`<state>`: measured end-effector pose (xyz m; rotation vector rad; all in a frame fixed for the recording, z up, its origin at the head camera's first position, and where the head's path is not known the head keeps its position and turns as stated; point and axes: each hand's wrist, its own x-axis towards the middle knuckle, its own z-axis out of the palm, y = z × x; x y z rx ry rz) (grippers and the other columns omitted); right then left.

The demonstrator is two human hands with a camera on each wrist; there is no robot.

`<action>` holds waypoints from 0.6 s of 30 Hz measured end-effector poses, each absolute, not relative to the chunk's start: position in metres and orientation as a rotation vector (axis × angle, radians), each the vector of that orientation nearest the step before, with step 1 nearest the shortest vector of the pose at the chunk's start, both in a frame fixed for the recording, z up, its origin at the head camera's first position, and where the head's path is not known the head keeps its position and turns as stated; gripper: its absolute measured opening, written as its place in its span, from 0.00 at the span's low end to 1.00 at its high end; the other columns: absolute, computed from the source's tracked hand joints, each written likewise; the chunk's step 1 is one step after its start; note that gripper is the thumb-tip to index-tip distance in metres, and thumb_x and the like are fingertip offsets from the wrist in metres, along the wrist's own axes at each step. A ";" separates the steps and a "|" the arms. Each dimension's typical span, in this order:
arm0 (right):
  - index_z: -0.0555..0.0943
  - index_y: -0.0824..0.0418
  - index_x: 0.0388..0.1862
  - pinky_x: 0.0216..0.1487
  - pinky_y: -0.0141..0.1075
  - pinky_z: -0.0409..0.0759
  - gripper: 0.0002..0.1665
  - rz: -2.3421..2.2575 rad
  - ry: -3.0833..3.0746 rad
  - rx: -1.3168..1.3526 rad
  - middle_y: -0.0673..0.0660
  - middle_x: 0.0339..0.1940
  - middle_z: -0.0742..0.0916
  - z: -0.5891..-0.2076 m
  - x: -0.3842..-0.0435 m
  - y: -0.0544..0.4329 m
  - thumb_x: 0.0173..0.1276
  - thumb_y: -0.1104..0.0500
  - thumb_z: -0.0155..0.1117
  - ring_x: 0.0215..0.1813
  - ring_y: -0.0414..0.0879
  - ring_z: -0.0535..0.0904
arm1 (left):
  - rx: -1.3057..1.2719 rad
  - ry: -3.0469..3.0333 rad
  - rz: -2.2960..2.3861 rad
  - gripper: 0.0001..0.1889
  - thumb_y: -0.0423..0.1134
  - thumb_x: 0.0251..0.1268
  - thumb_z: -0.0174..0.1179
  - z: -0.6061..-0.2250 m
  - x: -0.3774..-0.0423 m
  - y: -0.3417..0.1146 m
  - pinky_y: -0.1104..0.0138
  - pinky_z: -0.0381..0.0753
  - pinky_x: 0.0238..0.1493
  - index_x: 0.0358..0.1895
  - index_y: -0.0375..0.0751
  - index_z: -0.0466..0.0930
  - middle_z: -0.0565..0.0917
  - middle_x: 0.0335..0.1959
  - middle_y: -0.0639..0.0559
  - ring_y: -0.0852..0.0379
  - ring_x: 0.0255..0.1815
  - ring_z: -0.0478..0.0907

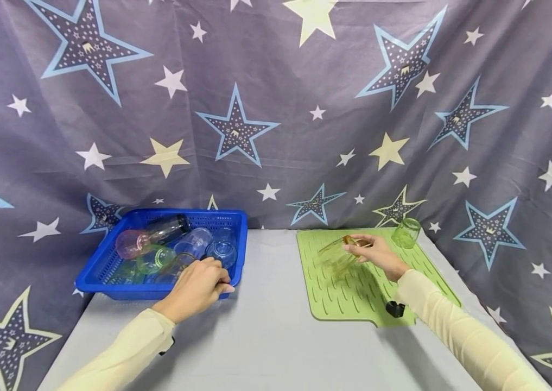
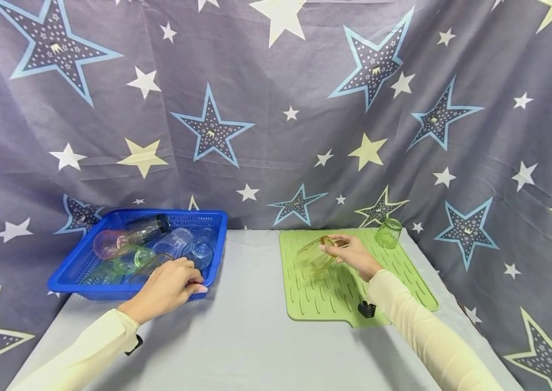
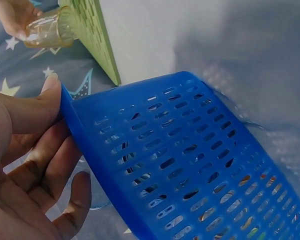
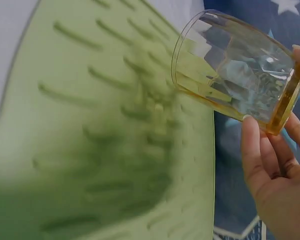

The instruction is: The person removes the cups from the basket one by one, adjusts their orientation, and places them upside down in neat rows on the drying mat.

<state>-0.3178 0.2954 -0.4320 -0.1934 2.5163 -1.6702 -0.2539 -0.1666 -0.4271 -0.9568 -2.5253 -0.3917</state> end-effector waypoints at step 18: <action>0.65 0.67 0.78 0.53 0.50 0.83 0.49 -1.354 2.777 -0.016 0.72 0.68 0.73 -0.415 -0.323 0.374 0.71 0.40 0.70 0.58 0.61 0.79 | -0.938 -2.525 -0.390 0.06 0.41 0.55 0.79 -0.427 -0.252 -0.167 0.62 0.78 0.34 0.29 0.48 0.90 0.80 0.26 0.61 0.59 0.29 0.75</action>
